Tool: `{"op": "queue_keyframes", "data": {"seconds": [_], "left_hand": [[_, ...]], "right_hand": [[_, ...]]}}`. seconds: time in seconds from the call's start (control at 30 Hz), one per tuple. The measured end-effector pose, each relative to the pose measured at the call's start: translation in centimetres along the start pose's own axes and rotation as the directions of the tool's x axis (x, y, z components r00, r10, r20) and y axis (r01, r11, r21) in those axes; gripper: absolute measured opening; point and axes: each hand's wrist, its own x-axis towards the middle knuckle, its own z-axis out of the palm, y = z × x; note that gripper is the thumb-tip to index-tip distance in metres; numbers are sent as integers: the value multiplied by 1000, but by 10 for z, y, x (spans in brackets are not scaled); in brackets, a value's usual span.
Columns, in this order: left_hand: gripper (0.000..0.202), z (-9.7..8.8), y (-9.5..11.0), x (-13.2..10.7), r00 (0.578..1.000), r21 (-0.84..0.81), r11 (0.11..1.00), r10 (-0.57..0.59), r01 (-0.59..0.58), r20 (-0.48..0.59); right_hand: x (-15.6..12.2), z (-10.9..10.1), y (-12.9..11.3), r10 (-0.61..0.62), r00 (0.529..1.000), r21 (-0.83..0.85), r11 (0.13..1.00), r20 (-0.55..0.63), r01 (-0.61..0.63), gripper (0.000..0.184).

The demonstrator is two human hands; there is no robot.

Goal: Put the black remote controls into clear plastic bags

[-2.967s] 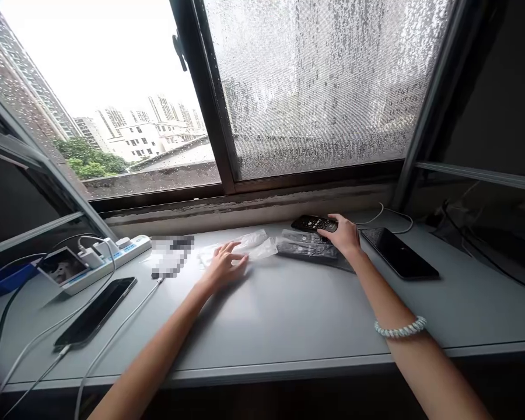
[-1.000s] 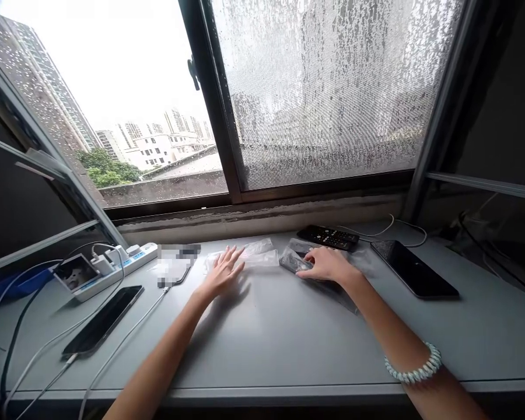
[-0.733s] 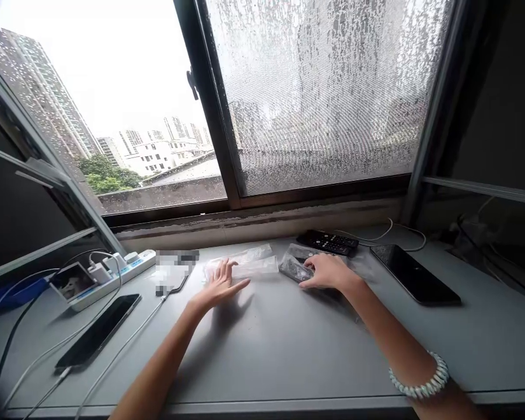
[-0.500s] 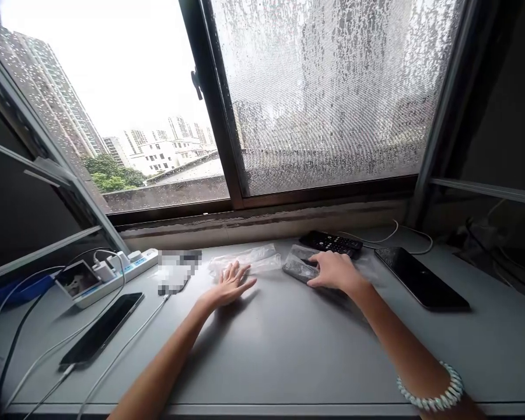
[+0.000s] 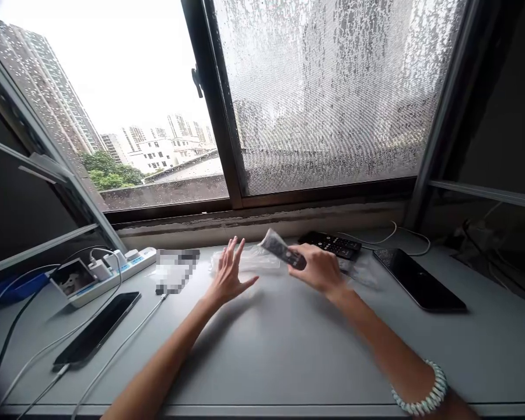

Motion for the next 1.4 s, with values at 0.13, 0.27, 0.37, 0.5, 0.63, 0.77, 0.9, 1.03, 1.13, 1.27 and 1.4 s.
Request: {"op": "queue_keyframes", "data": {"seconds": [0.13, 0.27, 0.37, 0.5, 0.63, 0.77, 0.9, 1.03, 1.13, 1.27, 1.4], "left_hand": [[82, -11, 33, -3, 983, 111, 977, 184, -181, -18], [64, -12, 50, -7, 971, 131, 966, 210, -224, 113], [60, -12, 51, -8, 972, 81, 988, 115, -134, 206], [57, -13, 47, -7, 970, 70, 997, -44, 28, 240], [34, -10, 40, -7, 961, 69, 990, -135, 122, 243], [28, -8, 32, -5, 962, 68, 984, -176, 165, 207], [46, -16, 31, -3, 963, 68, 981, -193, 184, 187], [46, -22, 36, -4, 975, 55, 983, -184, 178, 122], [43, -21, 37, -4, 982, 60, 986, -162, 157, 94], [40, -18, 33, -5, 993, 134, 987, -103, 94, 59], [39, -20, 32, -4, 995, 132, 988, -89, 81, 54]], "right_hand": [[-9, 14, -17, -266, 961, 114, 960, 73, 257, 32], [-16, 21, -29, -441, 890, 236, 882, 111, 408, 28], [-15, 20, -29, -438, 897, 277, 871, 59, 406, 26], [-5, 17, -16, -286, 953, 286, 909, -102, 303, 27], [5, 20, 6, 63, 970, 385, 922, -233, 32, 23], [7, 28, 23, 329, 939, 484, 841, -98, -244, 28], [6, 35, 31, 394, 916, 482, 790, 72, -378, 26], [6, 36, 32, 382, 905, 555, 719, 187, -418, 26], [6, 32, 29, 374, 879, 643, 602, 297, -473, 30], [6, 24, 25, 381, 832, 596, 580, 404, -555, 35], [5, 22, 26, 293, 841, 597, 601, 454, -532, 38]]}}
